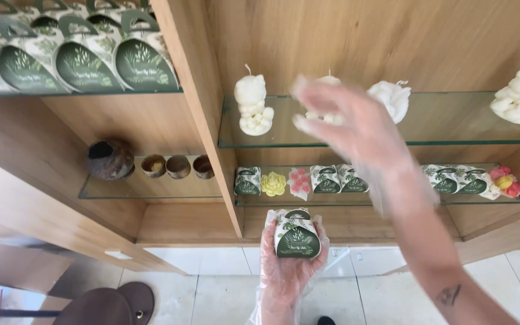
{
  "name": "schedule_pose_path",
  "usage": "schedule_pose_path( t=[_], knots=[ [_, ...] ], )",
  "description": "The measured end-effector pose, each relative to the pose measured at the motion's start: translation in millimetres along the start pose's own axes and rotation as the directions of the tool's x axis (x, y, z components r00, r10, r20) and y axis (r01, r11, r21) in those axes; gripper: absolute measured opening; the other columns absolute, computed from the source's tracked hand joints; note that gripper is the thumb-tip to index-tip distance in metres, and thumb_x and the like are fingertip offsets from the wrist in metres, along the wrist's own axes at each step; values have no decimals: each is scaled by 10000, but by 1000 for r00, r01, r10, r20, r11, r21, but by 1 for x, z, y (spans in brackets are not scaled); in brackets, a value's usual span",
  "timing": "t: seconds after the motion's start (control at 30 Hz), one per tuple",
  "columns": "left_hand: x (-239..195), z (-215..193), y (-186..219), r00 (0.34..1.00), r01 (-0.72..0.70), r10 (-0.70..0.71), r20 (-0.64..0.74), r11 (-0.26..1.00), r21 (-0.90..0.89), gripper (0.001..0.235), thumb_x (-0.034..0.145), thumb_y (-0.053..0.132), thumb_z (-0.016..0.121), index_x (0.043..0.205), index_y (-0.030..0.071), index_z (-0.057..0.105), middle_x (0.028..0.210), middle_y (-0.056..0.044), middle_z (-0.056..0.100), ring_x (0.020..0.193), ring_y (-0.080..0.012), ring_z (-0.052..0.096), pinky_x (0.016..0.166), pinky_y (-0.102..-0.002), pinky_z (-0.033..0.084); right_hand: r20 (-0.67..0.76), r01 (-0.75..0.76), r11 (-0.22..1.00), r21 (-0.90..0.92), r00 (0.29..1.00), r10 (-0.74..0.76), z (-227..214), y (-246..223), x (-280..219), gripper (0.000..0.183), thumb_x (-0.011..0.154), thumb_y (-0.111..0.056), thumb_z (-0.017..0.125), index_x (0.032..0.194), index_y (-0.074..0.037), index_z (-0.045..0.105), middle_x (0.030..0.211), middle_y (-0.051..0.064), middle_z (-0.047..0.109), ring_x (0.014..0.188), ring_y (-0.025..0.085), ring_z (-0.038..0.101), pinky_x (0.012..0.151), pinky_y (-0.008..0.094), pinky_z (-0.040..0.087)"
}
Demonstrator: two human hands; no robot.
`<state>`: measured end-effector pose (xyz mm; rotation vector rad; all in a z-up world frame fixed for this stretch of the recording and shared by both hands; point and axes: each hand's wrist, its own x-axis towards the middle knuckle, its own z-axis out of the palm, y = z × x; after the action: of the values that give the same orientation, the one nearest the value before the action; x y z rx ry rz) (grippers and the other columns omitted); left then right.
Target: Packaging decorative candles into boxes and organizing them on a display shelf.
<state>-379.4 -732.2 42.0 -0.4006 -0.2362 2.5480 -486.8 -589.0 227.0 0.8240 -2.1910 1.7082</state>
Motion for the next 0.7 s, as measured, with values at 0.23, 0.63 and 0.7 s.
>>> schedule_pose_path(
  t=[0.23,0.63,0.7],
  knots=[
    [-7,-10,-3,997,-57,56,45,998,22,585,878,474,705,1240,21,631,1207,-217,640,1094,-320,638,859,-481,617,314,38,960,-278,948,54,20,64,114,837,775,-33,858,1518,-39,472,1515,127,540,1399,254,502,1173,377,380],
    [-11,-12,-12,997,-82,81,14,994,75,555,892,485,691,1219,41,624,1209,-223,635,1094,-323,642,821,-463,631,329,-116,991,-60,936,129,32,102,119,442,769,-3,825,1176,43,660,1086,89,741,1033,164,709,960,312,573],
    [-10,-12,-14,995,-96,97,-13,992,79,535,886,483,687,1212,64,620,1212,-217,636,1095,-321,643,816,-463,635,334,-108,994,-13,937,106,32,104,118,416,774,-7,824,1156,41,666,1070,89,738,1022,161,707,953,311,578]
  ],
)
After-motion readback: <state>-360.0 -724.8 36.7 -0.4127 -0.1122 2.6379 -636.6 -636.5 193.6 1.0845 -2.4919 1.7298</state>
